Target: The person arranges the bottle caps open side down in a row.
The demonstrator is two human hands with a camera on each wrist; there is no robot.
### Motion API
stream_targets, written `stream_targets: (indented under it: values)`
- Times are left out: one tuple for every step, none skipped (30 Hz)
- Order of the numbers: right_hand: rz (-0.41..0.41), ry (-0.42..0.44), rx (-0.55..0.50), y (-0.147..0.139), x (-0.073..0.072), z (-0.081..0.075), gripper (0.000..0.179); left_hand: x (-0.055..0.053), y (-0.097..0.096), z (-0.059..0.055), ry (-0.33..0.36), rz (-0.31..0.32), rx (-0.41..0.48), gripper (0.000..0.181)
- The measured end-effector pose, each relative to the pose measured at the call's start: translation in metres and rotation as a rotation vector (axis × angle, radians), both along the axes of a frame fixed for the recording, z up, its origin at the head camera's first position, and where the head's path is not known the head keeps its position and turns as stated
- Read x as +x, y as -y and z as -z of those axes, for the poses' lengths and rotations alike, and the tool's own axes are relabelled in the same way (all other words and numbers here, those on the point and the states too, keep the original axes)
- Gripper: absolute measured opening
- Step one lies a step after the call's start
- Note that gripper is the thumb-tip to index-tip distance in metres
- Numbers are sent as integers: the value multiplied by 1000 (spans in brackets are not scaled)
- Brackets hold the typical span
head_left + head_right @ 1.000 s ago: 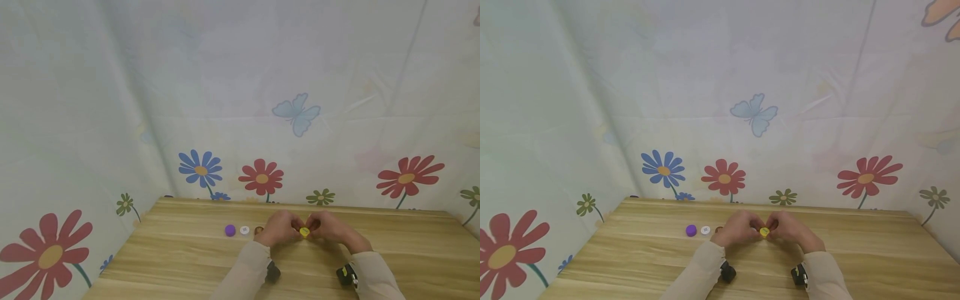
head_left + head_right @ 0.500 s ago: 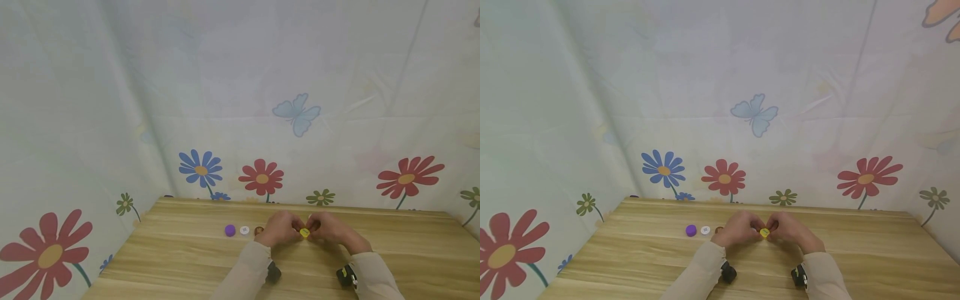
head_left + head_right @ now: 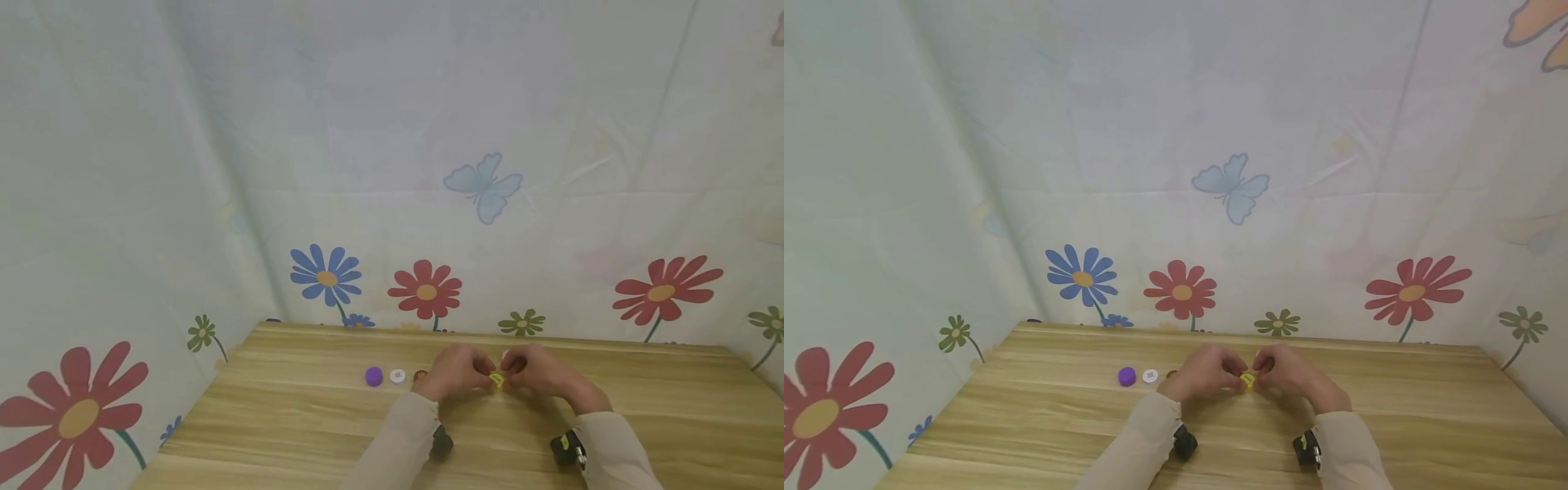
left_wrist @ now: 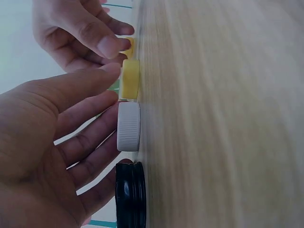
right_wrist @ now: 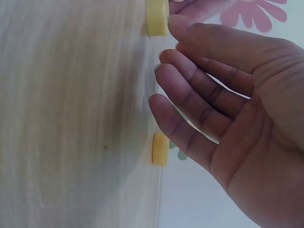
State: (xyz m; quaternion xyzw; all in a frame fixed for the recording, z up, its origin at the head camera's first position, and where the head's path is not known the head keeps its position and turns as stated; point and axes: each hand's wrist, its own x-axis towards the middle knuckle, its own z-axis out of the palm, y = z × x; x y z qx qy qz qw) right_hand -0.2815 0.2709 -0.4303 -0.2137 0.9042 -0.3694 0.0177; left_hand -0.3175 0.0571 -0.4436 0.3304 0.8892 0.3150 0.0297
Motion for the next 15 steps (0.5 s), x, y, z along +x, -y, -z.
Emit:
stream_targets:
  values:
    - [9,-12,3,-1,0,0,21,-1,0,0,0,-1,2,20]
    - [16,-28,6,-3,0,-1,20,-1,-1,0,-6,-2,2,20]
    - [26,-43,5,-4,0,-1,19,-2,-2,0,-8,-6,2,21]
    - [38,-62,5,-5,0,-2,18,-2,-3,0,-10,-10,5,23]
    - [47,-79,2,-6,0,-2,17,-2,-4,0,-14,-14,6,24]
    - [57,-96,2,-6,0,-2,16,-2,-5,-1,-21,-16,15,25]
    - [67,-116,5,-7,0,-3,15,-3,-7,0,-29,-19,20,26]
    - [79,-131,9,-7,0,-3,14,-3,-8,0,-35,-24,24,27]
    - [93,-143,8,-7,0,-4,14,-2,-10,0,-40,-30,26,28]
    - [106,-158,10,-7,-1,-4,14,-3,-12,0,-47,-38,30,28]
    - [123,-172,15,-7,-2,-4,15,-3,-14,0,-55,-47,33,28]
    - [140,-183,20,-7,-2,-4,16,-2,-15,0,-57,-57,37,29]
    - [156,-192,22,-7,-3,-4,18,-2,-17,0,-54,-69,40,29]
    - [167,-202,19,-7,-3,-4,19,-2,-18,0,-56,-76,44,30]
    - [181,-207,18,-7,-3,-4,21,-2,-20,1,-66,-81,52,31]
